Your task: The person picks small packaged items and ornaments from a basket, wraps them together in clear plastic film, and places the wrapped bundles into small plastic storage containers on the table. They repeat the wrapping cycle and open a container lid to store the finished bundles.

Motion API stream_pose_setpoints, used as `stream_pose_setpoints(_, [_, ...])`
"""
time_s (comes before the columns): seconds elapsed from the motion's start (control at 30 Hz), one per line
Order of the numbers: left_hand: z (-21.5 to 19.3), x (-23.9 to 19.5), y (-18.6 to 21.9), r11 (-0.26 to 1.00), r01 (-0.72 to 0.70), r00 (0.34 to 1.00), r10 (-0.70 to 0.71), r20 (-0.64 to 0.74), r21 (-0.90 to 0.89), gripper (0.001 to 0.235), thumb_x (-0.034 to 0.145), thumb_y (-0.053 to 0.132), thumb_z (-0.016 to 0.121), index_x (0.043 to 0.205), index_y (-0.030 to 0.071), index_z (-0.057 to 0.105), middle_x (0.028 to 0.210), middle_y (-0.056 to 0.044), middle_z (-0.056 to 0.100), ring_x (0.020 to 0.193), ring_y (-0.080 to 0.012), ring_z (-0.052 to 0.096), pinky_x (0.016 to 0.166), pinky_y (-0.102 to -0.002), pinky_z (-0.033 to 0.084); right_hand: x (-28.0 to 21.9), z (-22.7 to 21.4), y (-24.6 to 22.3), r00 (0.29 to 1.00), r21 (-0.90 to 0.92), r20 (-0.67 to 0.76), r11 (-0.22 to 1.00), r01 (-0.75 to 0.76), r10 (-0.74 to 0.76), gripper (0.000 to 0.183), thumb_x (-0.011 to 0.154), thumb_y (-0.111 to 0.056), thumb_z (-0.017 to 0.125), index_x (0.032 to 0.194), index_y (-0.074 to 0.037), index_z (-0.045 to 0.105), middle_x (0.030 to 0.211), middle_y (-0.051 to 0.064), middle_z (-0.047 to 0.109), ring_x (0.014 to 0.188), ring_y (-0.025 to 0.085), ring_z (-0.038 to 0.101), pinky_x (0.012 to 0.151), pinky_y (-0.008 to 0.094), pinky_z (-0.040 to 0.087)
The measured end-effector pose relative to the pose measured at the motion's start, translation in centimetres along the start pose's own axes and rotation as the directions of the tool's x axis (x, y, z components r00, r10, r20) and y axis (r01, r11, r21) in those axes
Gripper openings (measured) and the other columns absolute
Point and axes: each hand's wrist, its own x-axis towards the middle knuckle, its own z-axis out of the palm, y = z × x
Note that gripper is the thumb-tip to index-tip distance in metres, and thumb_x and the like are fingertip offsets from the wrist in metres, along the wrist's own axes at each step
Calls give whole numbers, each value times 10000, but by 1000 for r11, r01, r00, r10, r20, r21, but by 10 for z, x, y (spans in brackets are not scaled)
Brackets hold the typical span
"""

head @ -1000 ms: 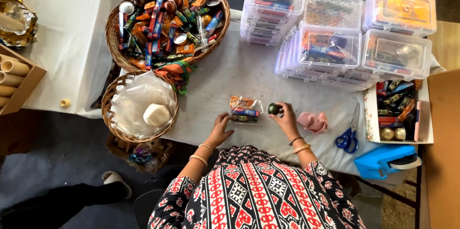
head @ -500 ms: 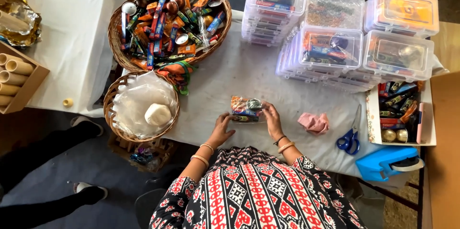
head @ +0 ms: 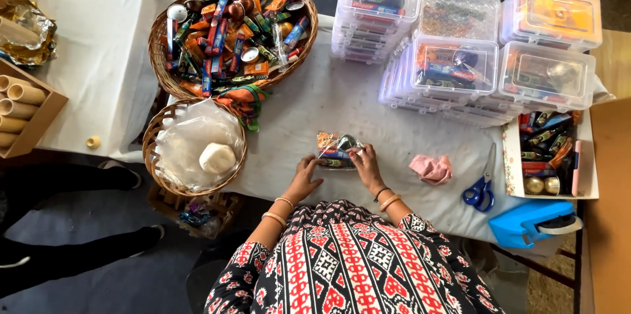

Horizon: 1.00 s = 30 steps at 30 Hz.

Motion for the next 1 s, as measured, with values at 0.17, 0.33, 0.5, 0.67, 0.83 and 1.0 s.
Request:
stream_pose_setpoints(0.17, [-2,-1,3,1000,-8,1000,8,11,-17,672,786,85,803,1387,168,514,1526,-211,384,1420,-422,360,1166,-453,369,3,-4,-3,999,26,-13,999,-41,41,235,1023,-317,631,1077,-94,684,1117,78,588,1100,266,578,967,379,482])
stream_pose_setpoints(0.33, [-2,0,0,1000,-21,1000,21,11,-14,677,784,77,807,1389,167,518,1520,-211,387,1415,-423,363,1165,-456,367,-3,3,10,1000,-152,13,988,26,-24,241,995,-300,642,1120,-106,712,1134,108,577,1084,307,543,971,426,446])
stream_pose_setpoints(0.5, [-3,0,-1,999,-25,1000,25,11,-34,672,786,80,806,1384,171,516,1514,-208,387,1410,-420,368,1159,-449,383,-4,8,18,999,-134,0,990,-49,49,273,998,-352,648,1160,-137,697,1144,92,574,1097,303,545,990,432,454])
stream_pose_setpoints(0.67, [-3,0,-2,999,-41,999,42,19,-15,669,790,79,807,1383,174,514,1507,-201,387,1410,-416,367,1155,-454,380,-3,8,1,998,-292,64,955,40,-22,272,938,-315,693,1165,-171,737,1100,114,561,1003,324,519,923,456,432])
stream_pose_setpoints(0.83, [-2,1,-7,999,-37,999,38,33,-17,662,788,76,803,1375,173,512,1506,-200,387,1411,-416,365,1152,-453,389,1,4,-1,996,-198,74,979,-44,59,219,924,-250,721,1124,-161,737,972,72,602,929,245,577,899,416,467])
stream_pose_setpoints(1.0, [-1,1,-13,998,-55,997,56,45,-31,667,785,77,803,1374,182,508,1504,-206,385,1410,-422,367,1149,-453,396,-10,10,44,972,208,-60,955,-212,229,103,946,-155,735,1007,-85,692,938,47,692,855,169,668,794,322,548])
